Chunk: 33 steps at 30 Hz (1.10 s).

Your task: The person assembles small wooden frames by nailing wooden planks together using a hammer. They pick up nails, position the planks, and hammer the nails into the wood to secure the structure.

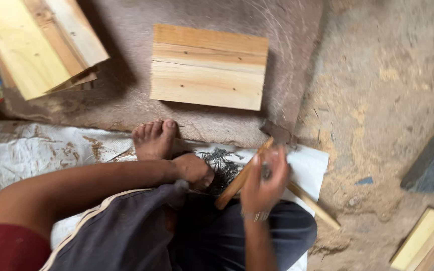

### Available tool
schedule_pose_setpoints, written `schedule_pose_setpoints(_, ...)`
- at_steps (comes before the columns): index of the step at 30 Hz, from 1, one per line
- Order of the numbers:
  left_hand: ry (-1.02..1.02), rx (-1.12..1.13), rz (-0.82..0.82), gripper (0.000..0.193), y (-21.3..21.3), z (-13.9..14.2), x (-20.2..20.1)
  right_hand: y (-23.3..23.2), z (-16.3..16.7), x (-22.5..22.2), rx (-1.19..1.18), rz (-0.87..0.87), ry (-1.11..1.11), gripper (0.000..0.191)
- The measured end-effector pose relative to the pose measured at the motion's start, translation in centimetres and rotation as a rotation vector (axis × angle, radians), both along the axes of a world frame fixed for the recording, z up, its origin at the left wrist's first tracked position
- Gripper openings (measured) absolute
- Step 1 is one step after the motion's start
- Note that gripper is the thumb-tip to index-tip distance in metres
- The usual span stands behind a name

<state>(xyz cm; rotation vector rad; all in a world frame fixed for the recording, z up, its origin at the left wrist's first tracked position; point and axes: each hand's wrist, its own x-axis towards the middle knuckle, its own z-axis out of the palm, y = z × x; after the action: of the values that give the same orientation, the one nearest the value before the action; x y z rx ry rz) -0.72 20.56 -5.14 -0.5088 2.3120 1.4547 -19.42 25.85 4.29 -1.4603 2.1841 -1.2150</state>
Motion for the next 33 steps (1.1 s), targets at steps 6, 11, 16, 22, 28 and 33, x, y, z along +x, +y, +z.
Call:
schedule_pose_setpoints(6, 0.388, 0.056, 0.419, 0.018, -5.3, 7.5, 0.8, -13.9, -3.1, -2.6, 0.058, 0.140, -0.249, 0.044)
schedule_pose_setpoints(11, 0.382, 0.139, 0.810, 0.012, -12.2, 10.5, 1.1, -18.6, -5.1, -3.1, 0.185, 0.120, -0.132, 0.039)
schedule_pose_setpoints(16, 0.417, -0.372, 0.890, 0.009, -18.1, 9.6, -1.2, -18.4, -5.5, -3.1, 0.175, 0.092, -0.166, 0.029)
schedule_pose_setpoints(22, 0.543, -0.509, 0.903, 0.007, -20.7, 7.5, -4.6, -16.5, -4.0, -1.9, 0.193, 0.072, -0.380, 0.031)
schedule_pose_setpoints(28, 0.635, -0.598, 0.891, 0.008, -21.1, 4.3, -6.9, -14.8, -2.4, -3.3, 0.144, 0.139, -0.375, 0.036)
schedule_pose_setpoints(33, 0.598, -0.780, 0.866, 0.006, -21.7, 2.2, -7.4, -7.2, -1.5, -4.1, -0.037, -0.034, -0.328, 0.033)
